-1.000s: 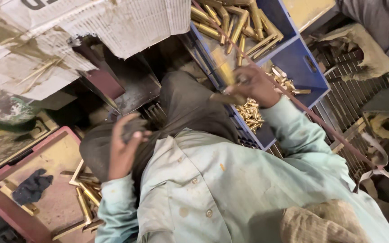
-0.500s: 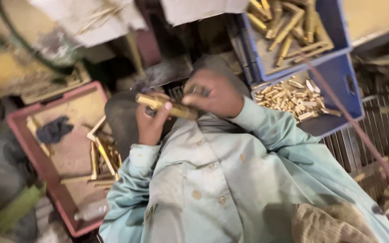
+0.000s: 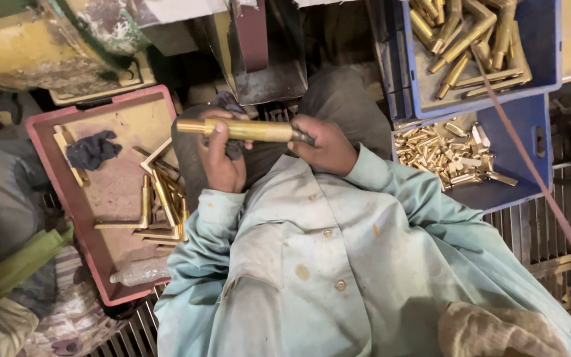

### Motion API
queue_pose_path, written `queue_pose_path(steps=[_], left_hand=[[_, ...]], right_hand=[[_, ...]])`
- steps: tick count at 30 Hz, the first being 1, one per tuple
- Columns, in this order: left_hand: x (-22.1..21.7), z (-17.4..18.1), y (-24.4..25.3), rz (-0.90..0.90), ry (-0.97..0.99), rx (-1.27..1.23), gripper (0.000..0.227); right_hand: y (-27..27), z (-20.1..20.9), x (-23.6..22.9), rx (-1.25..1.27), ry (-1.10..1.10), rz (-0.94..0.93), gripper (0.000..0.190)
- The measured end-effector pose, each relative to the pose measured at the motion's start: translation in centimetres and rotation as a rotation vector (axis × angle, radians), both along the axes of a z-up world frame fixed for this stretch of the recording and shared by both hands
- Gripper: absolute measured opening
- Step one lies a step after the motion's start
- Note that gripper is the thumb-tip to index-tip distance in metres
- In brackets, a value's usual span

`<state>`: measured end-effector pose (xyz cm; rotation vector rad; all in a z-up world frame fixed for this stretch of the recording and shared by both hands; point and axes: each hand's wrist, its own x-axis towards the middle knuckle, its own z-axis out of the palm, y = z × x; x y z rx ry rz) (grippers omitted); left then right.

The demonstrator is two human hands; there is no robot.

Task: The person sits on the floor and repeatedly polishes brass-colored metal parts using a rotating grinding wheel. They pick up parts from a pink tray, hold them against the wheel with a cloth, and place the finished parts into a blue bin.

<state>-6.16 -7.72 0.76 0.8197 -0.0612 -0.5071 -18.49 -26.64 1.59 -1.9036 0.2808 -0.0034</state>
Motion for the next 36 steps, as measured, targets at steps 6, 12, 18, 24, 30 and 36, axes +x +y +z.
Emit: queue_pose_path(steps=[6, 12, 18, 24, 30, 36], left_hand=[[-0.7, -0.2, -0.7, -0.091, 0.009, 0.011, 0.021], [-0.5, -0.5, -0.5, -0.229, -0.032, 0.046, 0.023], [2.2, -0.6, 1.3, -0.347, -0.332, 0.178, 0.030], [2.2, -1.7, 0.2, -0.176, -0.042, 0.017, 0.027], [3.8, -5.5, -1.0, -0.082, 0.119, 0.084, 0.025], [7.2, -11.3, -2.3, -0.084, 0.287, 0.151, 0.022]], right_hand=[[-0.9, -0.2, 0.0, -0.358, -0.077, -0.007, 0.034], [-1.7, -0.3, -0.1, -0.314, -0.055, 0.033, 0.060], [-3.5, -1.2, -0.1, 0.461, -0.048, 0.097, 0.055], [-3.2, -0.7, 1.5, 0.773, -0.044, -0.101, 0.039], [-4.3, -4.9, 4.4, 0.185, -0.018, -0.114, 0.025], [-5.5, -10.3, 8.2, 0.086, 0.027, -0.101, 0.022]])
